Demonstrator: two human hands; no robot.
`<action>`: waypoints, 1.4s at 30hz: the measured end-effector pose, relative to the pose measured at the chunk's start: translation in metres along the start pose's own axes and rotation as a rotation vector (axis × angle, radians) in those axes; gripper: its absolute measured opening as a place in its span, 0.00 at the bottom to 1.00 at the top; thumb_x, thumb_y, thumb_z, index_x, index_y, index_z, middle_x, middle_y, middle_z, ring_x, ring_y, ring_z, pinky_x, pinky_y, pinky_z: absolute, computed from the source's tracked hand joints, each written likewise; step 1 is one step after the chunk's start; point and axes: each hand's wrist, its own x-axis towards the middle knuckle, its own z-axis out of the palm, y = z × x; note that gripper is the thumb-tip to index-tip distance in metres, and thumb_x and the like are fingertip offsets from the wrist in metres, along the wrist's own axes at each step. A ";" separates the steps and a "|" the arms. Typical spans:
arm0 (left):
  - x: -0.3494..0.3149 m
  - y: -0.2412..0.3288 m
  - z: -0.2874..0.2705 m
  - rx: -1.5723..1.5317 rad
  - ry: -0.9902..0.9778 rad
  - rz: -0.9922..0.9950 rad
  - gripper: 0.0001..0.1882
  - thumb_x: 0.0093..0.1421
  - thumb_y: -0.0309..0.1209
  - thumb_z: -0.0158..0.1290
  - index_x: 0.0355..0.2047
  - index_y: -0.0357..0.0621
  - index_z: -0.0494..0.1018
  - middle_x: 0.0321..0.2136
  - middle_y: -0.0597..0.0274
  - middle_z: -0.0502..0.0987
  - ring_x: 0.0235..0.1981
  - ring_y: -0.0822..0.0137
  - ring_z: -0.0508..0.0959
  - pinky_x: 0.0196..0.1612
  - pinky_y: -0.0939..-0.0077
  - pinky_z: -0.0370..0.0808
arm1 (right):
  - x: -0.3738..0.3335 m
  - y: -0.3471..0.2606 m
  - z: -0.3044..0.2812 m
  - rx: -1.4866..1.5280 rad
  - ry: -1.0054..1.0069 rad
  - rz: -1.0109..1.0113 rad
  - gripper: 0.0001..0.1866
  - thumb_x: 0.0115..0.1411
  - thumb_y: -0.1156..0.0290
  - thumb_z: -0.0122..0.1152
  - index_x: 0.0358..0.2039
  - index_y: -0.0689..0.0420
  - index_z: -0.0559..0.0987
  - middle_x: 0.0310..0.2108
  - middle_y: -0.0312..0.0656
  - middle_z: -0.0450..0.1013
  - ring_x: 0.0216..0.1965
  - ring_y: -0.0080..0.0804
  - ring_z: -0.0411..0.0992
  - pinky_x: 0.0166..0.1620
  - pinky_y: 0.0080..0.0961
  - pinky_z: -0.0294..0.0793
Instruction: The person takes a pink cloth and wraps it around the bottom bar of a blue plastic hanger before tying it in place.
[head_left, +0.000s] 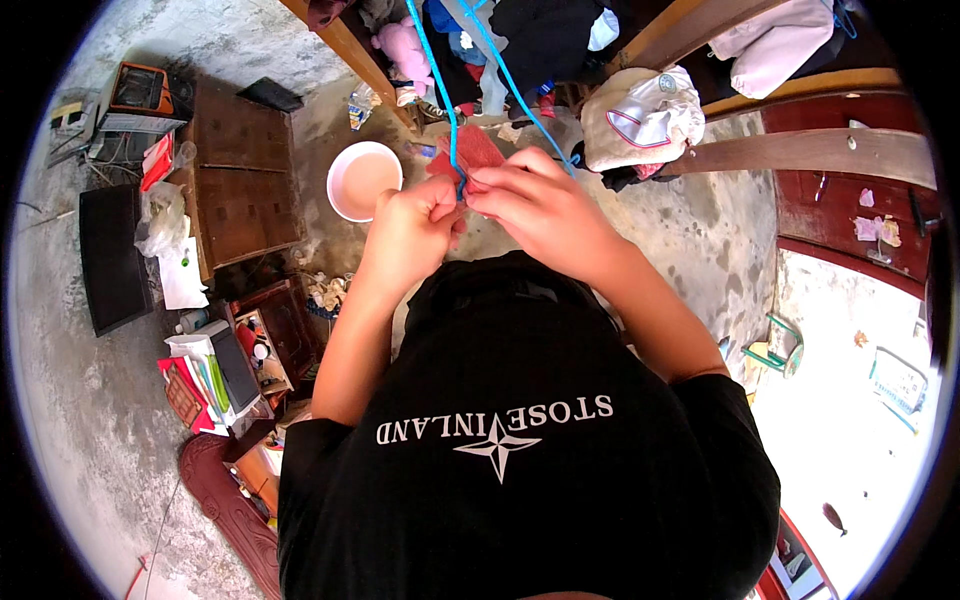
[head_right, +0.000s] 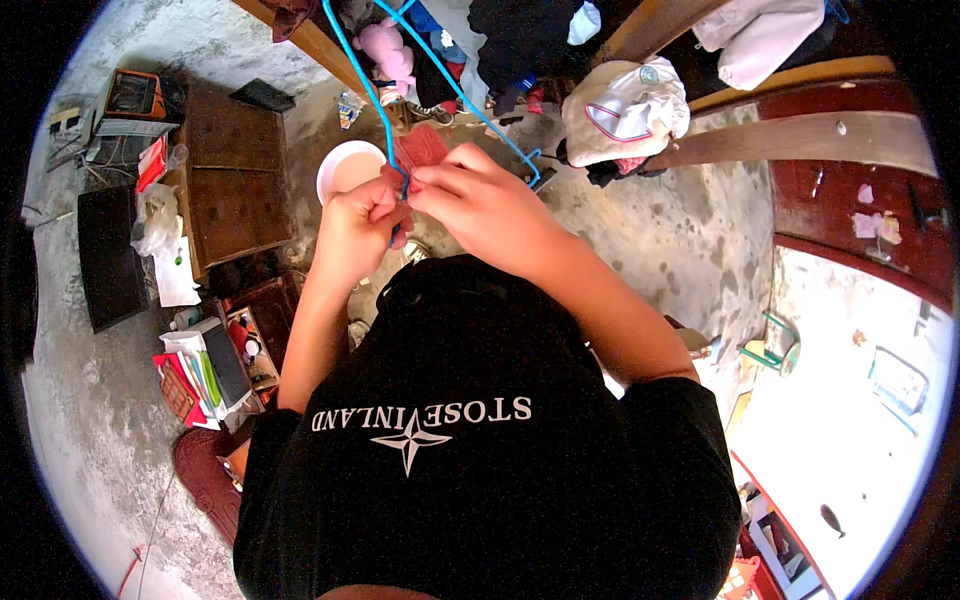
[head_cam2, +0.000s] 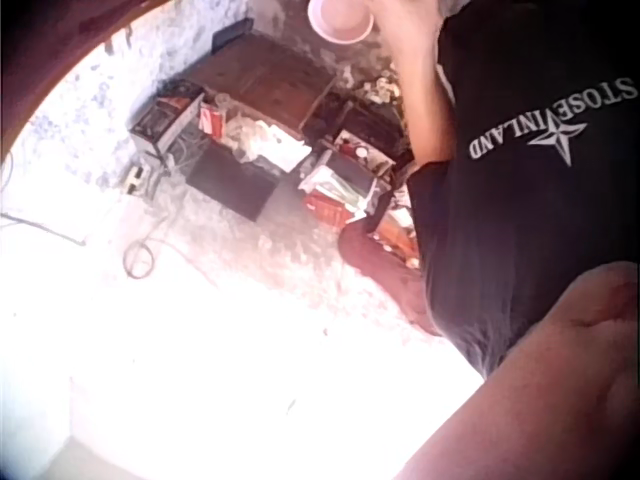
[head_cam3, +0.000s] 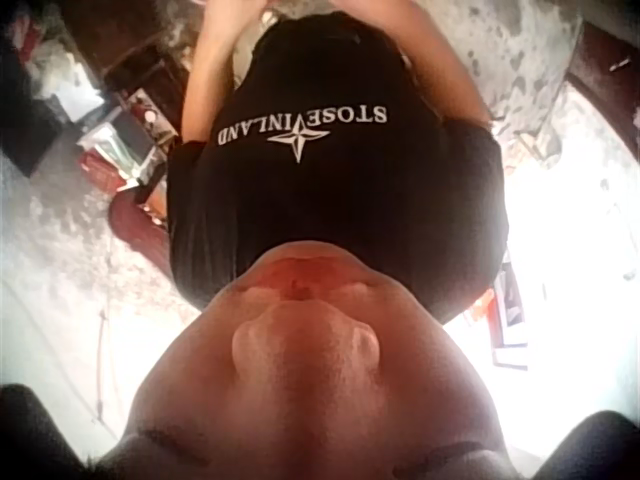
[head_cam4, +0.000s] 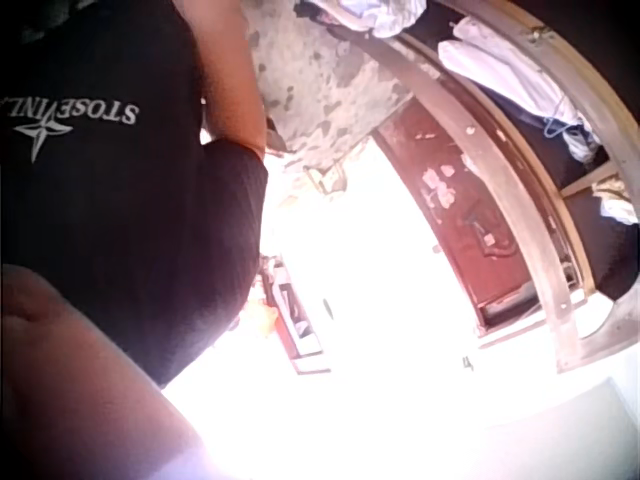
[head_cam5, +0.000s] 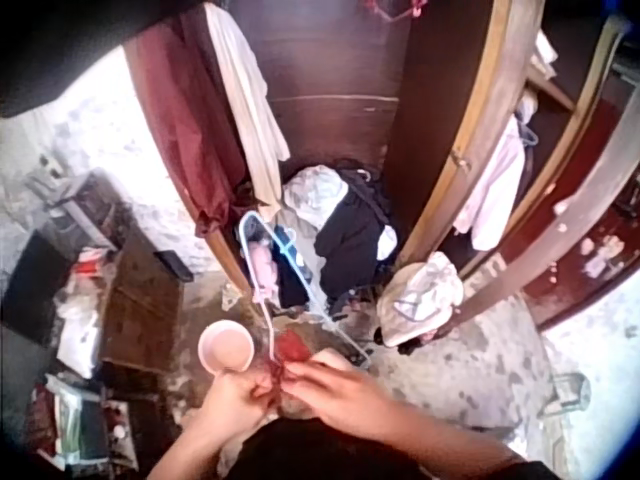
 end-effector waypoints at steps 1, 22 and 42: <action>-0.002 -0.003 0.001 0.023 0.012 0.085 0.20 0.62 0.16 0.55 0.20 0.41 0.57 0.16 0.68 0.66 0.21 0.76 0.75 0.21 0.75 0.71 | -0.002 0.002 -0.002 -0.010 -0.040 -0.006 0.11 0.52 0.79 0.64 0.37 0.56 0.79 0.44 0.40 0.78 0.47 0.43 0.72 0.49 0.35 0.76; -0.021 0.010 -0.009 -0.055 0.099 0.165 0.23 0.63 0.14 0.56 0.18 0.42 0.56 0.21 0.55 0.80 0.21 0.71 0.80 0.22 0.74 0.76 | -0.040 0.034 -0.015 0.019 0.121 0.310 0.14 0.52 0.76 0.71 0.40 0.52 0.83 0.41 0.37 0.82 0.39 0.41 0.76 0.45 0.34 0.77; 0.005 0.029 0.090 -0.187 0.226 0.242 0.21 0.63 0.15 0.58 0.20 0.41 0.59 0.21 0.58 0.80 0.22 0.73 0.80 0.24 0.77 0.76 | -0.129 0.104 -0.095 -0.076 0.171 0.415 0.23 0.48 0.83 0.70 0.48 0.57 0.82 0.47 0.42 0.75 0.48 0.44 0.74 0.51 0.35 0.76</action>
